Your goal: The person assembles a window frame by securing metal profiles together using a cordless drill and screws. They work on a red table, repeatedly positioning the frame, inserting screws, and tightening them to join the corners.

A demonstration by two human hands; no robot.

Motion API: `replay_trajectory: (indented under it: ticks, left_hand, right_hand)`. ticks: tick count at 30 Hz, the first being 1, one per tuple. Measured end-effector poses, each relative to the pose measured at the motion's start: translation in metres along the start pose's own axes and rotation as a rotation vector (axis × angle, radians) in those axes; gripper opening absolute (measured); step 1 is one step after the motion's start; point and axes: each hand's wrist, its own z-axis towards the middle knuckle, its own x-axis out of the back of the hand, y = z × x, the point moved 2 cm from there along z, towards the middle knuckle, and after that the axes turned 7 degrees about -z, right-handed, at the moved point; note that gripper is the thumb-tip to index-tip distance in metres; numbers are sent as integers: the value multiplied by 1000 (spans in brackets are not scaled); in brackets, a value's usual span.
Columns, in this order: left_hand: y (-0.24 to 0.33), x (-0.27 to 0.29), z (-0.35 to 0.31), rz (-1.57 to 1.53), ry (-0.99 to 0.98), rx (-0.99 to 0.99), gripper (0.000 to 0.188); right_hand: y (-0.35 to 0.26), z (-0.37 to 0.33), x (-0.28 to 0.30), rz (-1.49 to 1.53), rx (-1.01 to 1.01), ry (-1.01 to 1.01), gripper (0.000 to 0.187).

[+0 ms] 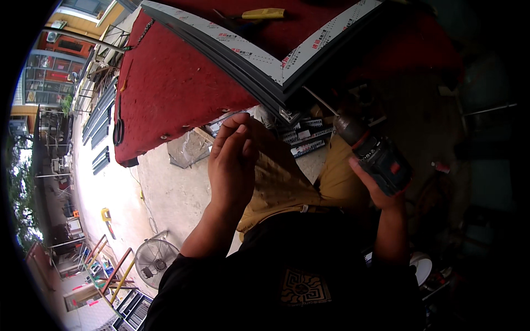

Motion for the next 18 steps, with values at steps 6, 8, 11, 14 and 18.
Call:
replay_trajectory:
  ticks: [6,8,11,14,18]
  left_hand:
    - [-36,17,-8,-394,-89,353,47]
    - [-47,16,-18,-394,-96,435,47]
    - [-52,13,-28,-381,-35,493,44]
    - [-55,19,-29,-361,18,510,37]
    - [-53,33,-29,-352,13,479,27]
  right_hand:
    - [-6,2,4,-9,7,-37,23]
    - [0,0,3,60,-99,-52,22]
    - [0,1,2,38,-78,-3,19]
    - [-4,-1,4,35,-149,33,19]
    - [3,-9,16,-197,14,29,21]
